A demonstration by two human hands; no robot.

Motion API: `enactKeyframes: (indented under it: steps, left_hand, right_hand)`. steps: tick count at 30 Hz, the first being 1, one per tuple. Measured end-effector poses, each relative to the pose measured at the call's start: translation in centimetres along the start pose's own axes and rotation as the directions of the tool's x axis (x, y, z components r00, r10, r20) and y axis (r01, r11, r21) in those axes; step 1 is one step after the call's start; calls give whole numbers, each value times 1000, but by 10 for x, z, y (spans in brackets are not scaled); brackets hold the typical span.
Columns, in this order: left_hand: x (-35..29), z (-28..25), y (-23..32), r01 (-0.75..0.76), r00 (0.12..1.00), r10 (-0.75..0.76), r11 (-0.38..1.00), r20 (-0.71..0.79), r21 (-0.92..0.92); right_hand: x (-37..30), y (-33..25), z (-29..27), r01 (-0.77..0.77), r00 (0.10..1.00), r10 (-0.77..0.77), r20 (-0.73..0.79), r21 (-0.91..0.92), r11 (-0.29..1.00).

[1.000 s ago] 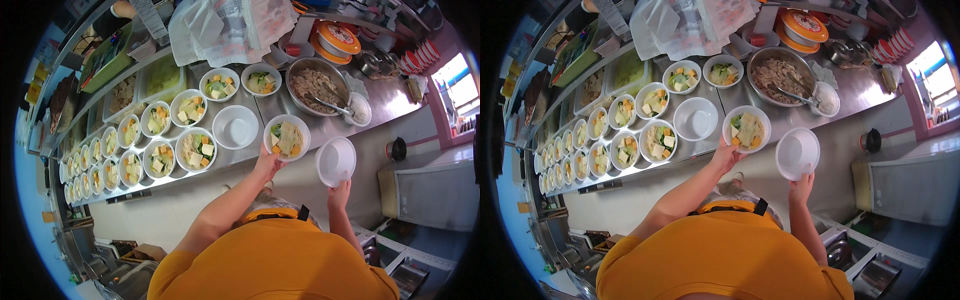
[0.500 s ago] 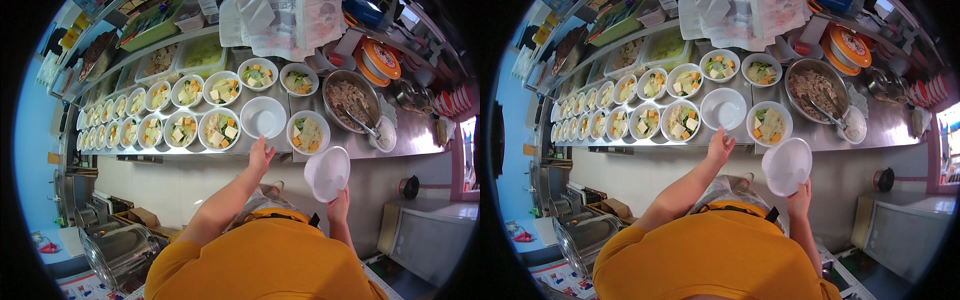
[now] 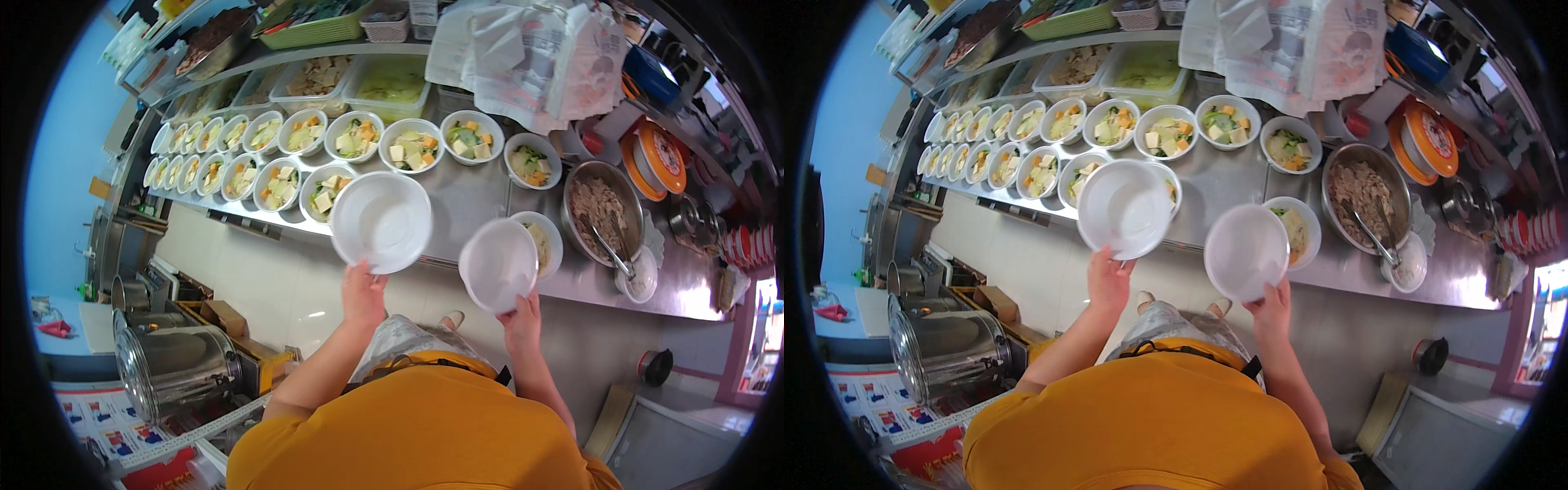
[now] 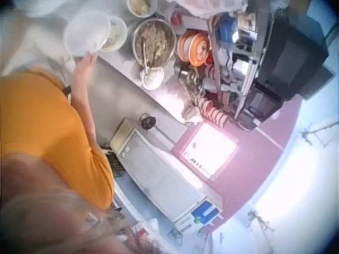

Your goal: The person assembles multiple bowls of food by adding noodles, tofu, vegetables, and meat from various containers. They use their hands to transfer ingredients into white bowls arranged on a counter.

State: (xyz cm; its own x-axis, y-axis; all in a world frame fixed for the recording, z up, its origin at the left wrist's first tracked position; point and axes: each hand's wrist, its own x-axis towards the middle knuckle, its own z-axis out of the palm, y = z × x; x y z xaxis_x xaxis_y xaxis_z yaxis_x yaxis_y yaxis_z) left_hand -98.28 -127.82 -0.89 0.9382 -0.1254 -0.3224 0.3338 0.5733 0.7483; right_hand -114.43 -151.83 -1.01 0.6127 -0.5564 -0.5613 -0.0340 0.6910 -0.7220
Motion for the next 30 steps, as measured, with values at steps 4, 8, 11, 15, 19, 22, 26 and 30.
enactKeyframes:
  steps: [4, 8, 11, 15, 19, 22, 26, 30]
  left_hand:
    - [-26, -39, 45, -17, 998, 12, 997, -63, -76]
    - [-44, -86, 71, -97, 989, 76, 981, -131, -169]
    - [-57, -122, 99, -134, 981, 99, 966, -165, -221]
    - [-80, -175, 151, -189, 957, 134, 961, -258, -201]
    - [-97, -231, 214, -310, 924, 235, 922, -303, -232]
    - [-88, -274, 262, -396, 900, 333, 893, -281, -211]
    - [-61, -317, 316, -447, 871, 374, 872, -318, -198]
    - [-32, -348, 360, -421, 874, 337, 885, -350, -200]
  right_hand:
    - [51, 35, 55, -16, 998, 11, 62, 80, 997]
    - [92, 68, 81, 18, 1000, -16, -18, 144, 989]
    - [90, 75, 100, 36, 992, -20, -127, 128, 991]
    - [86, 100, 98, -112, 980, 144, -139, 217, 970]
    - [0, 135, 200, -294, 916, 352, -192, 275, 915]
    - [-87, 148, 315, -355, 879, 306, 365, 73, 932]
    - [-218, 127, 466, 412, 151, -358, 921, 270, 870]
    - [-288, 110, 555, 595, -508, -477, 718, 692, 409]
